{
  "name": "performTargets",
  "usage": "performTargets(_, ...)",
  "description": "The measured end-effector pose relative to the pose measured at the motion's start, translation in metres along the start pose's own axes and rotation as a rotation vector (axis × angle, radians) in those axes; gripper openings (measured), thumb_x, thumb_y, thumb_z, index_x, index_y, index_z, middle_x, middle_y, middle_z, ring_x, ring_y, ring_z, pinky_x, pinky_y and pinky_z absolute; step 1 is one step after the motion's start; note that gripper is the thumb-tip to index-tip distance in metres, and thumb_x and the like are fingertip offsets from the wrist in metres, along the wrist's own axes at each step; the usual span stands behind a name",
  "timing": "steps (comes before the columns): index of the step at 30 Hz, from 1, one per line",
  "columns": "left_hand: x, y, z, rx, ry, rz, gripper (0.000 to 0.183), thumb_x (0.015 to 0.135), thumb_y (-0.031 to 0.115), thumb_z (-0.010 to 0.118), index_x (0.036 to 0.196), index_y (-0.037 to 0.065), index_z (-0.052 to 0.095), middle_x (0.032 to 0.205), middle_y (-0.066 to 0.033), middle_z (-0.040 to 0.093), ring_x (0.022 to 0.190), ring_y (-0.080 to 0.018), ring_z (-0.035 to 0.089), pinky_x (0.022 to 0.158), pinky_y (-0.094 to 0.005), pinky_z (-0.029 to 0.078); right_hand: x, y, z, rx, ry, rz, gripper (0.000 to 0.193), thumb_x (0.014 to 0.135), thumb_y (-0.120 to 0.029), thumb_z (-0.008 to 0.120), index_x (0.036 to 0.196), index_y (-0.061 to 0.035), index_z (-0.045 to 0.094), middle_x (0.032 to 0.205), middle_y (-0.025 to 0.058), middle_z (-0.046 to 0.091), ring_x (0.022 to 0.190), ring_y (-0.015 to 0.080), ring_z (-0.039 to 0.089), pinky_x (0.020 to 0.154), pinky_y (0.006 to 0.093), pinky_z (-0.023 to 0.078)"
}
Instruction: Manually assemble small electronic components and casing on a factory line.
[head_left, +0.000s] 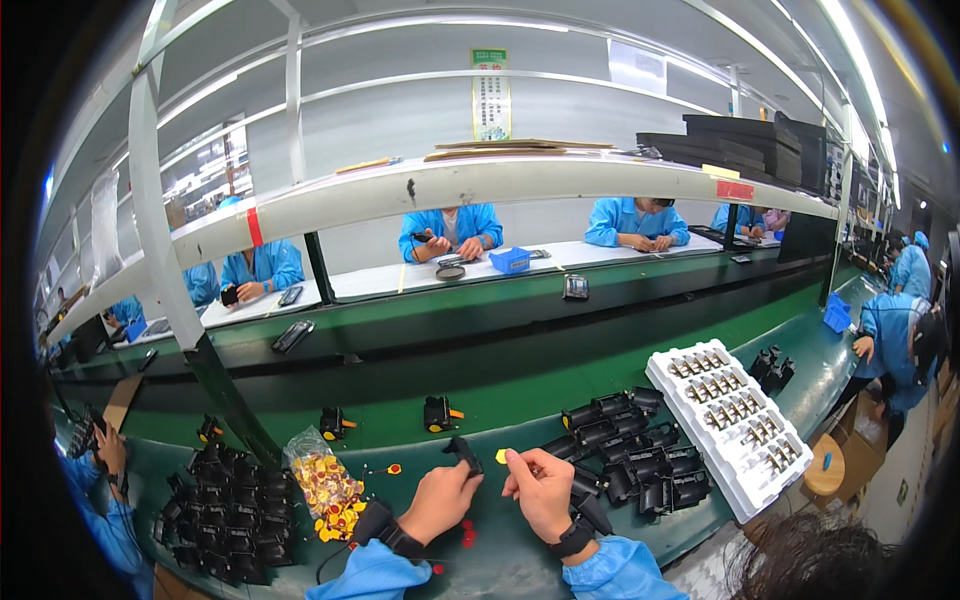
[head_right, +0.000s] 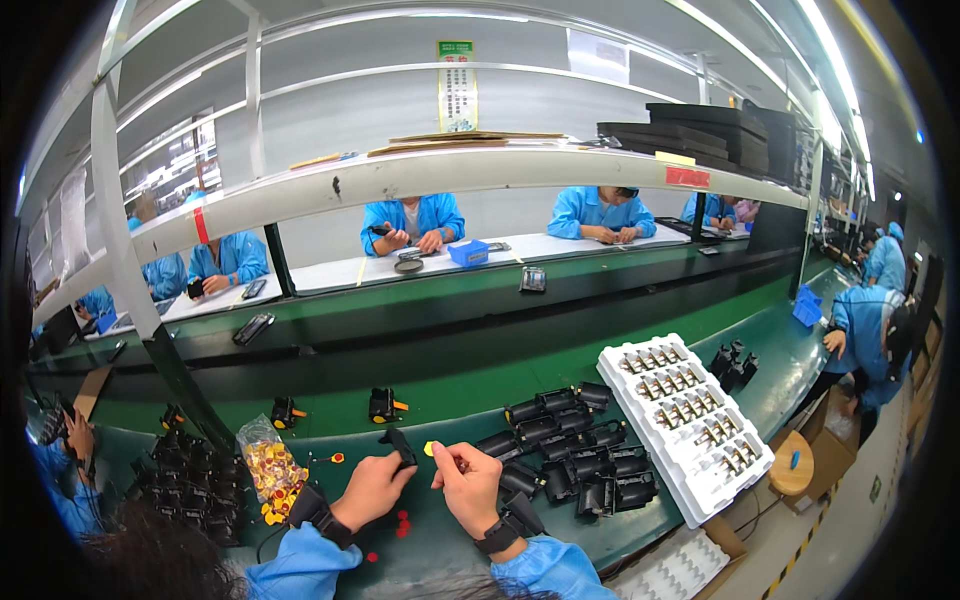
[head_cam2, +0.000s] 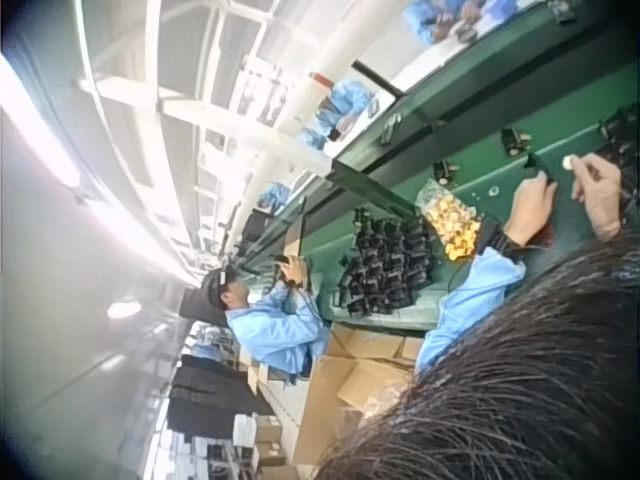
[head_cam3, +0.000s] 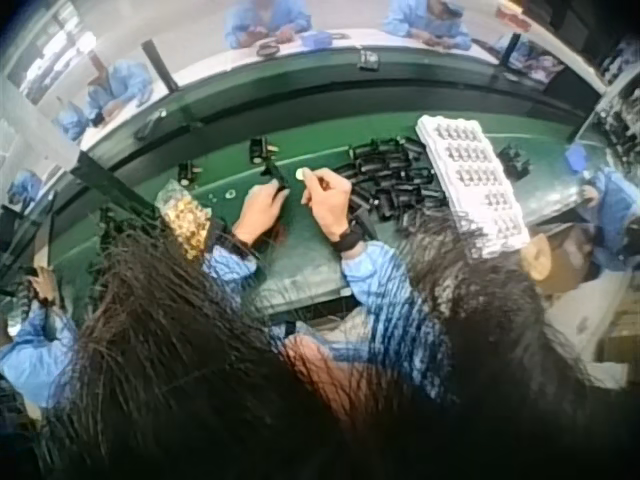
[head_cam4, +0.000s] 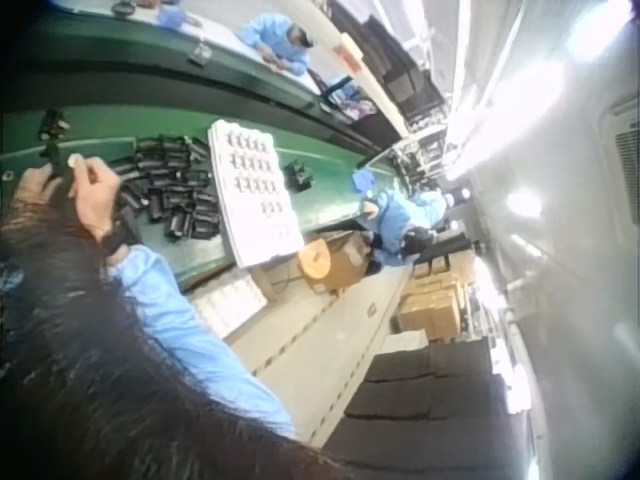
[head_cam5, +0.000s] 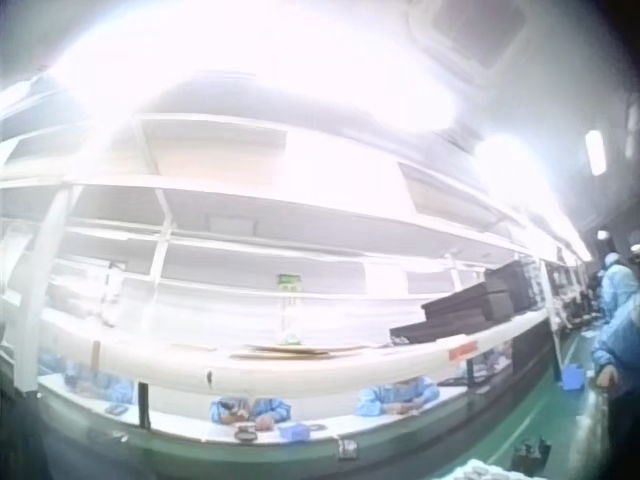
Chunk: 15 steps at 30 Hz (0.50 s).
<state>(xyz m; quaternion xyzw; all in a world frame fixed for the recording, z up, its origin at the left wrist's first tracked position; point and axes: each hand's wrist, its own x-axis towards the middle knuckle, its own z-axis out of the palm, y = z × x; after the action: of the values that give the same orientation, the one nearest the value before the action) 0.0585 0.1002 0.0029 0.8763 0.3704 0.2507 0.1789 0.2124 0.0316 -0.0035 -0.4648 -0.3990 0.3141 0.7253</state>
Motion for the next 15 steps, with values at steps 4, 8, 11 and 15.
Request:
performTargets(4, -0.024, -0.014, -0.015, -0.568, 0.001, -0.11, 0.012, 0.09, 0.012, 0.067, 0.091, 0.001, 0.064, 0.058, -0.0034, 0.059, 0.049, -0.0128, 0.056, 0.046, -0.0279, 0.04, -0.003, -0.007, 0.006, -0.046, -0.227, 0.079, 0.02, 0.095, -0.014, 0.064, 0.083, 0.003, 0.066, 0.06, 0.0038, 0.061, 0.052, 0.009, 0.059, 0.047, 0.0199, 0.042)
performTargets(8, -0.022, -0.016, -0.037, -0.988, -0.258, -0.296, 0.012, 0.087, 0.01, 0.07, 0.088, 0.002, 0.061, 0.061, 0.0018, 0.056, 0.051, -0.004, 0.049, 0.048, -0.0217, 0.036, -0.005, -0.013, 0.003, -0.118, -0.485, 0.135, 0.02, 0.095, -0.012, 0.063, 0.083, 0.0036, 0.066, 0.065, 0.0047, 0.063, 0.06, 0.0094, 0.062, 0.052, 0.0211, 0.046)
performTargets(11, -0.028, -0.016, -0.035, -0.992, -0.264, -0.245, 0.015, 0.084, 0.009, 0.072, 0.088, 0.002, 0.059, 0.067, 0.0012, 0.056, 0.056, -0.0033, 0.049, 0.049, -0.0221, 0.035, -0.007, -0.015, 0.003, -0.202, -0.578, 0.143, 0.018, 0.094, -0.012, 0.065, 0.087, 0.0036, 0.068, 0.069, 0.0051, 0.065, 0.062, 0.0085, 0.062, 0.055, 0.0214, 0.048)
performTargets(15, -0.029, -0.022, -0.03, -0.859, -0.321, -0.139, 0.02, 0.082, 0.007, 0.073, 0.09, 0.0, 0.056, 0.07, 0.0009, 0.055, 0.064, -0.0033, 0.046, 0.054, -0.0236, 0.036, -0.007, -0.013, 0.004, -0.3, -0.651, 0.097, 0.016, 0.092, -0.012, 0.067, 0.089, 0.0035, 0.07, 0.07, 0.005, 0.067, 0.062, 0.0087, 0.062, 0.055, 0.0222, 0.048)
